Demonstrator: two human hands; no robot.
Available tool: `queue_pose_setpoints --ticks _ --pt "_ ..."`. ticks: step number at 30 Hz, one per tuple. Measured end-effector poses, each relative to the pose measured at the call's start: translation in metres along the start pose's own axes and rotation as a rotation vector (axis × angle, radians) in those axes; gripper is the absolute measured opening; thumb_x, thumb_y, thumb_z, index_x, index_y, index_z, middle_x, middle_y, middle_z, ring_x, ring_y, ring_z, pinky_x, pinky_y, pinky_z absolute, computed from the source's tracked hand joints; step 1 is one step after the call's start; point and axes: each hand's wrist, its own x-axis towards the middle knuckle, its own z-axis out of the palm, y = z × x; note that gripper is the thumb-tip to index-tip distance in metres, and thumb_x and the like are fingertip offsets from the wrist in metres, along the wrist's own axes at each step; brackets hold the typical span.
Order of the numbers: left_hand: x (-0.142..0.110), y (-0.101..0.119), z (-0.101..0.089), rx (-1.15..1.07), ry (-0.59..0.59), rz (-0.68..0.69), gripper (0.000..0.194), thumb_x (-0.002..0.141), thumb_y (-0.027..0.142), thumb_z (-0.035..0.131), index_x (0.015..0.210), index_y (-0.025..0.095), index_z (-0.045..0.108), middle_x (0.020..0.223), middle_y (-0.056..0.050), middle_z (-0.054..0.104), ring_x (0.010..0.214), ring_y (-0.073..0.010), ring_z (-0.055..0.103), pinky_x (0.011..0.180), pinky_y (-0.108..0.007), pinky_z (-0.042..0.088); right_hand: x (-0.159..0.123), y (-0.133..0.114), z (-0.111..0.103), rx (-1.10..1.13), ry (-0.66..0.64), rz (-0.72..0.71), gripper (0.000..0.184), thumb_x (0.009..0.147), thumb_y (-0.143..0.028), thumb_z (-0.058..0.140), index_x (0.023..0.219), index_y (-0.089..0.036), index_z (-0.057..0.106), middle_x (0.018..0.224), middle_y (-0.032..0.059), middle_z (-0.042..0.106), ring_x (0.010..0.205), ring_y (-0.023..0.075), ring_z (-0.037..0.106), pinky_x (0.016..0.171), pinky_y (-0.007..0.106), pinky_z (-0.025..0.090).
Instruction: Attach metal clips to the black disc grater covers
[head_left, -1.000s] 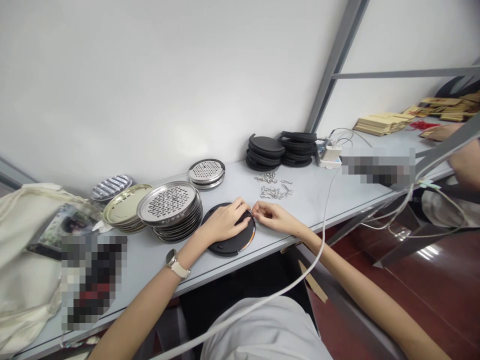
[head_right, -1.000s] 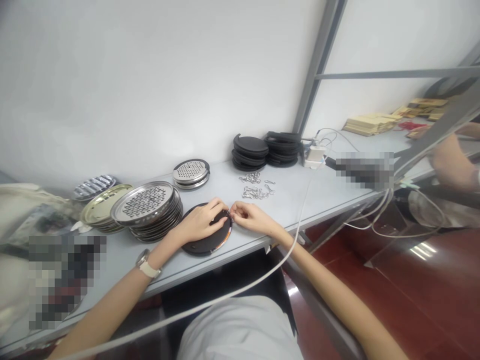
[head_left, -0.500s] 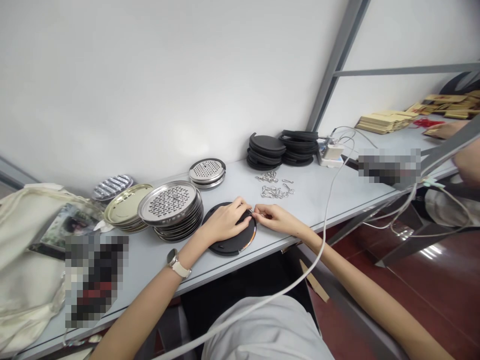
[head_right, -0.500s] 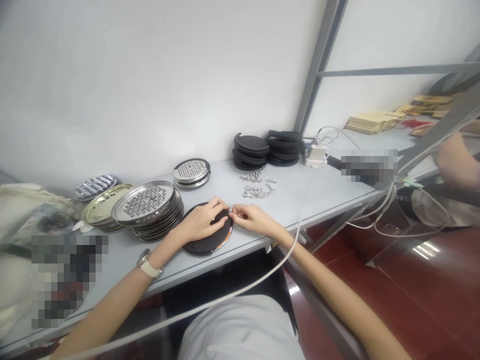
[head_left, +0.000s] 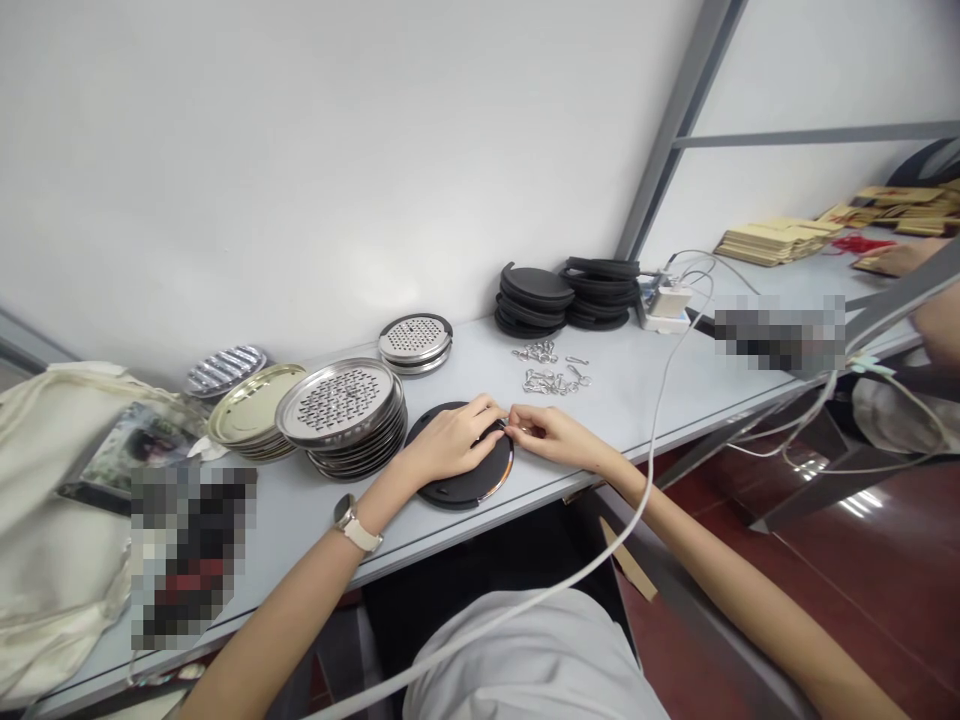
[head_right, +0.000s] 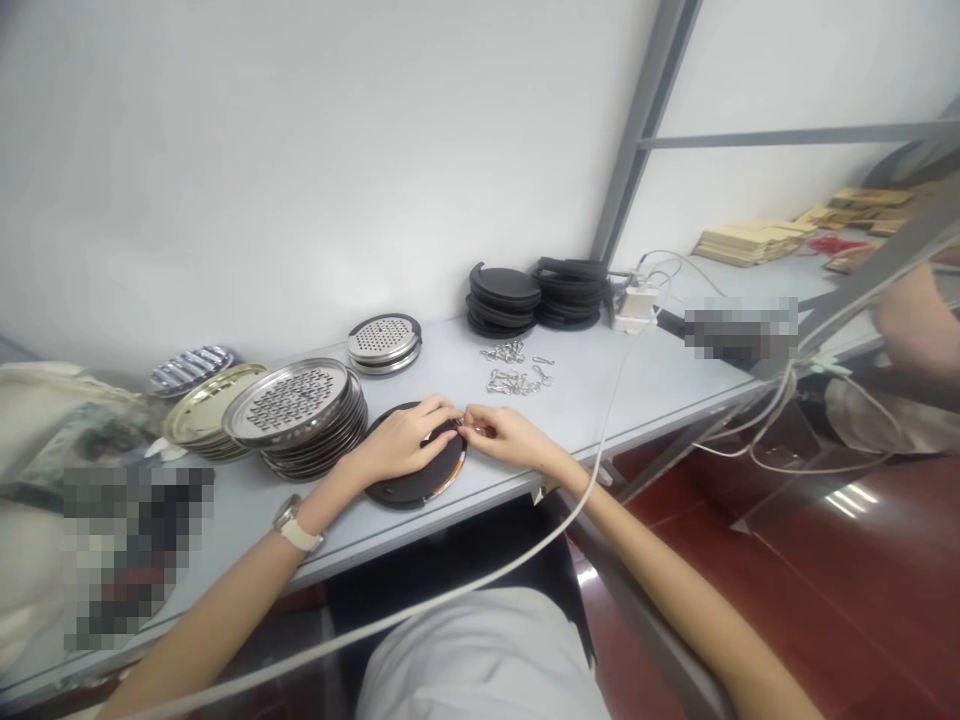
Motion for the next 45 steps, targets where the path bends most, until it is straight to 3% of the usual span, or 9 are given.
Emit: queue_pose_setpoints --ticks 20,31,45 --pt "0.0 -0.006 0.003 -0.112 0.021 0.046 0.022 0.095 0.021 0.044 0.113 0.02 0.056 0.113 -0.005 0.062 0.101 -0.0178 0.062 0.089 -0.029 0.048 0.001 -0.001 0.0 -0.042 0.001 0.019 0.033 0.094 -0.042 0.041 0.07 -0.019 0.042 0.06 -0.0051 0.036 0.054 0.0095 0.035 0.053 0.023 0.027" --pt "0.001 -0.005 0.003 -0.085 0.021 0.056 0.023 0.096 0.023 0.043 0.114 0.02 0.056 0.111 -0.005 0.063 0.099 -0.0175 0.062 0.086 -0.029 0.049 0.0 -0.004 -0.001 -0.072 -0.015 0.009 0.031 0.095 -0.036 0.038 0.07 -0.018 0.046 0.059 -0.0048 0.039 0.053 0.0091 0.036 0.053 0.022 0.027" --pt "0.001 0.0 0.0 0.018 0.007 -0.033 0.029 0.095 0.032 0.044 0.121 0.02 0.051 0.112 -0.007 0.056 0.088 -0.0183 0.064 0.078 -0.03 0.052 0.0 -0.009 -0.002 -0.071 -0.011 0.006 0.031 0.092 -0.034 0.041 0.067 -0.017 0.046 0.057 -0.005 0.039 0.052 0.009 0.035 0.052 0.023 0.027"
